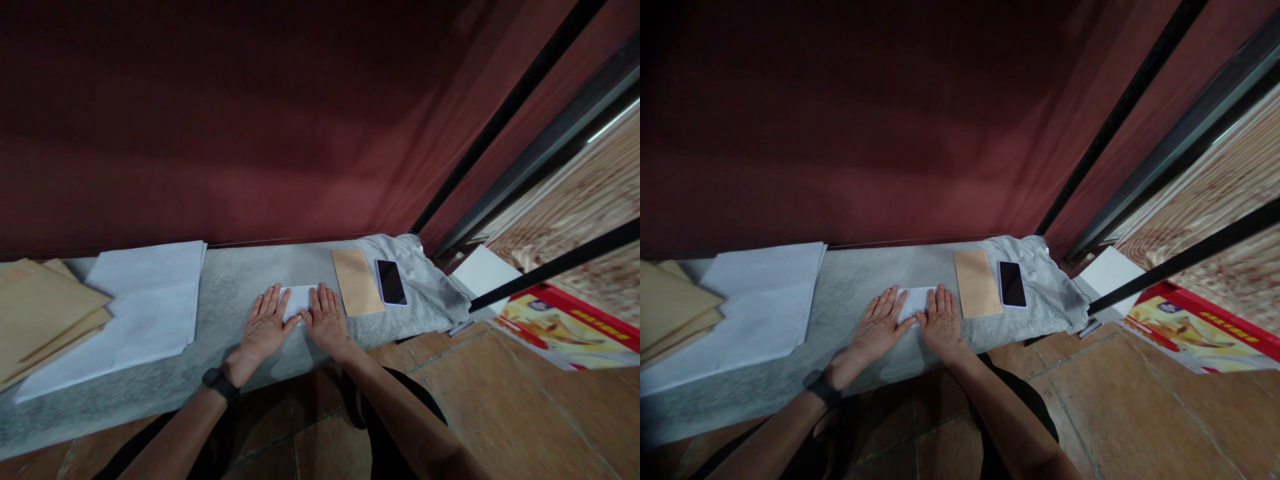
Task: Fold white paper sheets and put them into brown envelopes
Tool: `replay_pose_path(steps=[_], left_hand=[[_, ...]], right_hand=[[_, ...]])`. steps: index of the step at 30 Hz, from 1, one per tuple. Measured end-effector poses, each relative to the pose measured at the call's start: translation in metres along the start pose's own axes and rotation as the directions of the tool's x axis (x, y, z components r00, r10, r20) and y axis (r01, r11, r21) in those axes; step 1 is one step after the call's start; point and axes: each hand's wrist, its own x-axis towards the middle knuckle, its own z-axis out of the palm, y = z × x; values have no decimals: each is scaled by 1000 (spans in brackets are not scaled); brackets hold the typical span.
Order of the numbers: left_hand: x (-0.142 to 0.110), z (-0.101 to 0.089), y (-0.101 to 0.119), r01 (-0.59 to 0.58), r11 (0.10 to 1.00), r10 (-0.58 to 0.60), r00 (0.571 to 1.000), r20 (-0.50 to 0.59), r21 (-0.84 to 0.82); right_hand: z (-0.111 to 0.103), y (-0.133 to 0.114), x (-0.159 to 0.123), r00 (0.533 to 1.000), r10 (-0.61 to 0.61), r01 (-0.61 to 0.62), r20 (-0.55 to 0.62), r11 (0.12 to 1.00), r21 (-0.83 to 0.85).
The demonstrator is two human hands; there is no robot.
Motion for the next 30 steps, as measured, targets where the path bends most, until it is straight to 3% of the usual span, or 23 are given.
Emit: replay_pose_path(steps=[11,30], left_hand=[[1,-2,-3,3,1000,-3,1000,-2,-3],[6,-5,-30,-77,997,79,988,133,-20]], right_hand=[[3,3,-1,1000,-2,3,-24,1000,6],[0,13,-4,1000,-12,12,-8,1000,26]])
